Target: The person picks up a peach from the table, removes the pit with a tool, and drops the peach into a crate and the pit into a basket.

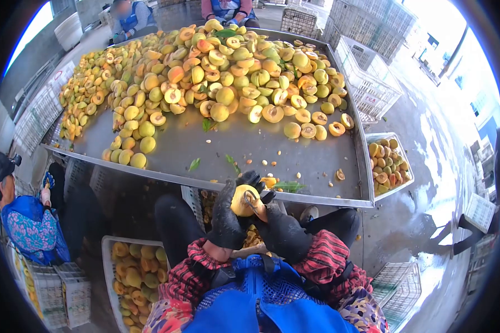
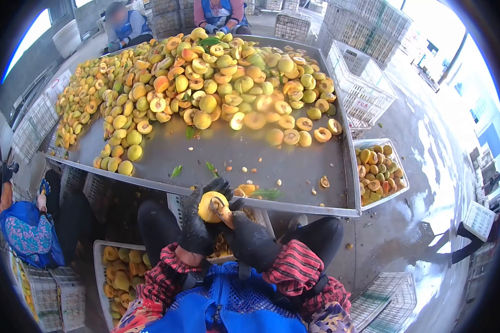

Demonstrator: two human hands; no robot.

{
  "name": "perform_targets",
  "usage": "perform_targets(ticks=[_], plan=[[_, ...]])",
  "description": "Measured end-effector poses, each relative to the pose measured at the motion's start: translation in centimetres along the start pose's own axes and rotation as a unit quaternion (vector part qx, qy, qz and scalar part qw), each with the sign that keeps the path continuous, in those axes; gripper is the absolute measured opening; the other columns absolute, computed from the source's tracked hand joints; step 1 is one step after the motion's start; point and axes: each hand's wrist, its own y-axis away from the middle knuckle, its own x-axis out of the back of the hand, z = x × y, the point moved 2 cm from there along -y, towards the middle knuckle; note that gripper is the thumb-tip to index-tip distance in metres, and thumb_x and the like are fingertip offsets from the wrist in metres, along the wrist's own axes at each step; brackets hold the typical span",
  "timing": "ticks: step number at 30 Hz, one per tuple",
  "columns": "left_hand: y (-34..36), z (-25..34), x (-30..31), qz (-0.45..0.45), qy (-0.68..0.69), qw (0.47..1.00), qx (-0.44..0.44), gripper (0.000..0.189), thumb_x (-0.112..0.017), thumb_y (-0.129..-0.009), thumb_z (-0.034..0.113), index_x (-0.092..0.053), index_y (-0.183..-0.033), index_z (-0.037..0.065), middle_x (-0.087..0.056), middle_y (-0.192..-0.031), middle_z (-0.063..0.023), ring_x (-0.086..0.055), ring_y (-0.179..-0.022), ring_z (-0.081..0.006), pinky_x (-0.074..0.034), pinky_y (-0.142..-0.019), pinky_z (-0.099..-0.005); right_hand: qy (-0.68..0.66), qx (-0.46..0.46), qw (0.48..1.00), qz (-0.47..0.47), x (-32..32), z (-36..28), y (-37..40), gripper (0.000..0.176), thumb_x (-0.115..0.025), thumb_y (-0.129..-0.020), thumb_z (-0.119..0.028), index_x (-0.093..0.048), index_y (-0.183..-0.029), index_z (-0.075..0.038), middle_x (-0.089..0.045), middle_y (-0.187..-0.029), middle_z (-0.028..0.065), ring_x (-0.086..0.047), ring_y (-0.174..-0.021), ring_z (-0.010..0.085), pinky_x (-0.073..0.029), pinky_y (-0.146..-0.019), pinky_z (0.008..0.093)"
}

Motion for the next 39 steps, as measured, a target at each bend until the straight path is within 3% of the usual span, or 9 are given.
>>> perform_targets(ticks=[9,13,16,18,21,25,28,30,39], plan=[[0.1,-0.3,1.4,-0.003,-0.055,0.998,-0.025,0.046,-0.031,-0.096,0.032,-0.044,-0.123,-0.004,-0.053,-0.117,-0.0175,-0.054,-0.105,-0.028,-0.044,-0.093,-0.0403,0.12,-0.034,0.989,-0.083,-2.4,2.3,-0.2,0.028,-0.051,-0.084,-0.013,-0.046,-0.11,-0.003,-0.057,-0.08,0.0222,-0.059,-0.075,0.038,-0.045,-0.062,0.0456],[0.0,-0.4,2.4,-0.012,-0.068,0.997,-0.025,0.045,-0.035,-0.095,0.03,-0.044,-0.122,-0.005,-0.054,-0.116,-0.0174,-0.055,-0.104,-0.0268,-0.046,-0.091,-0.0382,0.104,0.08,0.99,-0.05,-2.6,2.0,-0.1,0.033,-0.052,-0.084,-0.012,-0.043,-0.115,-0.004,-0.056,-0.082,0.0224,-0.059,-0.076,0.0369,-0.045,-0.062,0.0437],[0.4,0.9,1.9,-0.041,-0.346,0.932,-0.101,0.034,-0.045,-0.09,0.017,-0.052,-0.115,-0.005,-0.059,-0.11,-0.0139,-0.057,-0.101,-0.022,-0.044,-0.091,-0.0314,0.08,0.031,0.992,-0.09,-3.0,2.2,0.1,0.04,-0.053,-0.084,-0.011,-0.039,-0.121,-0.005,-0.055,-0.082,0.0214,-0.058,-0.075,0.036,-0.045,-0.062,0.042],[0.0,0.9,3.0,-0.029,-0.313,0.946,-0.081,0.032,-0.049,-0.087,0.013,-0.055,-0.113,-0.004,-0.06,-0.108,-0.0131,-0.058,-0.099,-0.0216,-0.044,-0.09,-0.0313,0.051,-0.022,0.991,-0.121,-3.9,2.9,-0.3,0.043,-0.055,-0.083,-0.011,-0.038,-0.123,-0.005,-0.054,-0.081,0.0205,-0.058,-0.074,0.0355,-0.045,-0.062,0.0411],[-0.8,0.2,5.3,-0.037,-0.321,0.94,-0.109,0.033,-0.049,-0.088,0.016,-0.054,-0.113,-0.004,-0.06,-0.109,-0.0133,-0.058,-0.099,-0.022,-0.044,-0.09,-0.0325,0.047,0.025,0.995,-0.079,-4.6,2.7,-0.4,0.031,-0.053,-0.081,-0.01,-0.047,-0.109,0.002,-0.051,-0.079,0.0239,-0.055,-0.068,0.0384,-0.041,-0.056,0.0449],[-0.6,0.0,4.3,-0.023,0.002,0.999,-0.048,0.041,-0.042,-0.093,0.028,-0.05,-0.117,-0.004,-0.056,-0.113,-0.0147,-0.055,-0.103,-0.0236,-0.043,-0.093,-0.0356,-0.052,0.003,0.998,-0.04,-6.6,3.8,-1.4,0.033,-0.051,-0.083,-0.008,-0.046,-0.115,0.0,-0.054,-0.086,0.0236,-0.057,-0.072,0.0376,-0.044,-0.059,0.0428],[-0.7,0.4,3.2,0.041,0.031,0.996,-0.079,0.044,-0.034,-0.096,0.03,-0.045,-0.122,-0.004,-0.053,-0.116,-0.0159,-0.054,-0.104,-0.0265,-0.043,-0.094,-0.0401,-0.144,0.002,0.989,-0.013,-7.4,4.2,-2.4,0.037,-0.049,-0.085,-0.005,-0.044,-0.121,-0.002,-0.057,-0.089,0.023,-0.058,-0.076,0.0359,-0.046,-0.062,0.0411],[-0.7,0.4,3.1,0.057,0.06,0.994,-0.076,0.045,-0.032,-0.096,0.031,-0.045,-0.122,-0.004,-0.053,-0.116,-0.0163,-0.054,-0.104,-0.0271,-0.042,-0.095,-0.0411,0.014,0.085,0.996,0.009,-5.1,1.2,-1.9,0.043,-0.047,-0.085,-0.003,-0.04,-0.128,-0.005,-0.058,-0.089,0.0224,-0.058,-0.078,0.0341,-0.046,-0.064,0.0401],[-1.1,0.2,4.2,0.027,-0.054,0.987,-0.152,0.042,-0.04,-0.093,0.029,-0.049,-0.117,-0.005,-0.057,-0.11,-0.0133,-0.057,-0.098,-0.0222,-0.044,-0.09,-0.0341,0.112,0.058,0.991,-0.047,-6.2,3.1,-2.7,0.061,-0.048,-0.085,-0.003,-0.02,-0.139,-0.007,-0.058,-0.085,0.0232,-0.058,-0.069,0.035,-0.045,-0.059,0.0427]])
